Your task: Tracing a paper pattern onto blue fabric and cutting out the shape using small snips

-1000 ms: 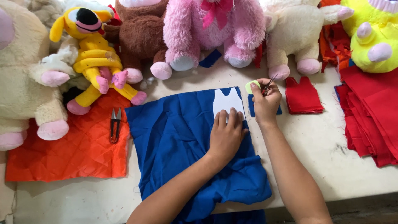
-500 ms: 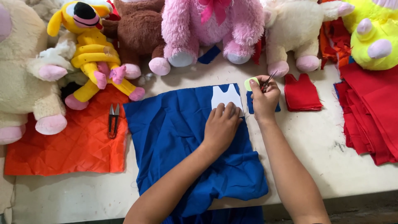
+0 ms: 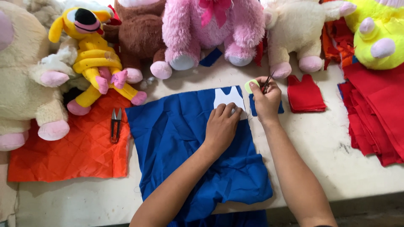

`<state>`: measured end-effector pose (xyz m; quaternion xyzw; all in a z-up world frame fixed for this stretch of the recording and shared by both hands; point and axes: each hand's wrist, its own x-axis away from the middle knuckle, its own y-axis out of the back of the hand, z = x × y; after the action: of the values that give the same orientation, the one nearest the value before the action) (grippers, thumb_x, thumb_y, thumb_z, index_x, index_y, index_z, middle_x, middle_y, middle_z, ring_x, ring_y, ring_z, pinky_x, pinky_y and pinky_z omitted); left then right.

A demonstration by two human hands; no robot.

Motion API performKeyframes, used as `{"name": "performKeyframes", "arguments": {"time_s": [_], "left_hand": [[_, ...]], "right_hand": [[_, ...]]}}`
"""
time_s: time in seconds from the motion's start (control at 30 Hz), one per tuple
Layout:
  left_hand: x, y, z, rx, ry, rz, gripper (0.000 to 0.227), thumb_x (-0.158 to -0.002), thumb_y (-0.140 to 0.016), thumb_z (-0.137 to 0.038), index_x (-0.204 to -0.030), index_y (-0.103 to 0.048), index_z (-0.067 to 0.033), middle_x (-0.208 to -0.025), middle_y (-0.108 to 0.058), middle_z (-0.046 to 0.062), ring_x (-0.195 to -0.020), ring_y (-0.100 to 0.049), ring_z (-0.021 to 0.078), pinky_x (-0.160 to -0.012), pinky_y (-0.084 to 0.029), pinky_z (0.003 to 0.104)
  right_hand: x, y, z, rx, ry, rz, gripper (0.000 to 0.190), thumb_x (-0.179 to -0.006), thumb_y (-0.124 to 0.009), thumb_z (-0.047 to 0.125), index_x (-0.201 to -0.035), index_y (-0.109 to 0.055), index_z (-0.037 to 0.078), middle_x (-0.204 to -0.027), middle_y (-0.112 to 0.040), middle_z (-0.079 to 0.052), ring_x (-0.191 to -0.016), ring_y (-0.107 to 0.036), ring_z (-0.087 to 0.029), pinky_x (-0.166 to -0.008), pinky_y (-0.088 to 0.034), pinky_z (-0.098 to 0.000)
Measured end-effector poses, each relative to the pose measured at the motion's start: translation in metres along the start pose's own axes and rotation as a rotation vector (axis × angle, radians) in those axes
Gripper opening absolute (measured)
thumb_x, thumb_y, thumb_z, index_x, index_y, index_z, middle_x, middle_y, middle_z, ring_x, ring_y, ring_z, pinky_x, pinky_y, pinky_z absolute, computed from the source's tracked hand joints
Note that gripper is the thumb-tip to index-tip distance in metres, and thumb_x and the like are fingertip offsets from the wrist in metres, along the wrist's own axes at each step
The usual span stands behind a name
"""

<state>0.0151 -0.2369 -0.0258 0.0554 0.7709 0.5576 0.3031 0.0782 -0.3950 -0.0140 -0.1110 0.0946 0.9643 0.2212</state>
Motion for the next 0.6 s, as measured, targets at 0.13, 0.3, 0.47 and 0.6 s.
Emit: {"name": "performKeyframes", "arguments": {"time_s": [0.13,0.3,0.47,0.6], "left_hand": [[-0.007,0.031,-0.004,0.065,0.044,0.113,0.037,-0.102,-0.059,-0.021,-0.139,-0.064,-0.0156,-0.14,-0.06,0.01,-0.115,-0.052,0.0255,-0.093,-0.045,0.038],[-0.011,0.02,-0.001,0.029,0.061,0.203,0.038,-0.106,-0.05,-0.021,-0.143,-0.061,-0.0189,-0.147,-0.058,0.007,-0.115,-0.048,0.0227,-0.095,-0.041,0.035],[-0.015,0.012,-0.001,0.016,0.087,0.213,0.036,-0.107,-0.052,-0.024,-0.142,-0.06,-0.0198,-0.147,-0.055,0.006,-0.112,-0.048,0.0209,-0.093,-0.042,0.034],[-0.012,0.015,-0.002,0.021,0.075,0.221,0.037,-0.108,-0.052,-0.023,-0.144,-0.058,-0.0209,-0.148,-0.055,0.006,-0.117,-0.049,0.0229,-0.097,-0.042,0.037]], "right_hand": [[0.001,0.004,-0.007,0.021,-0.01,0.033,0.017,-0.092,-0.077,0.012,-0.102,-0.07,0.0,-0.078,-0.061,-0.008,-0.058,-0.061,-0.013,-0.056,-0.049,-0.0256],[0.001,0.005,-0.005,0.038,-0.018,0.057,0.017,-0.093,-0.077,0.012,-0.102,-0.071,0.0,-0.074,-0.06,-0.006,-0.056,-0.062,-0.013,-0.056,-0.048,-0.0256],[0.003,0.004,-0.002,0.044,-0.007,0.051,0.017,-0.093,-0.077,0.012,-0.102,-0.071,0.0,-0.075,-0.061,-0.007,-0.056,-0.061,-0.013,-0.056,-0.048,-0.0261],[-0.001,0.006,-0.012,0.047,0.001,0.051,0.018,-0.093,-0.077,0.013,-0.103,-0.07,0.0,-0.075,-0.061,-0.008,-0.056,-0.061,-0.014,-0.056,-0.049,-0.0275]]}}
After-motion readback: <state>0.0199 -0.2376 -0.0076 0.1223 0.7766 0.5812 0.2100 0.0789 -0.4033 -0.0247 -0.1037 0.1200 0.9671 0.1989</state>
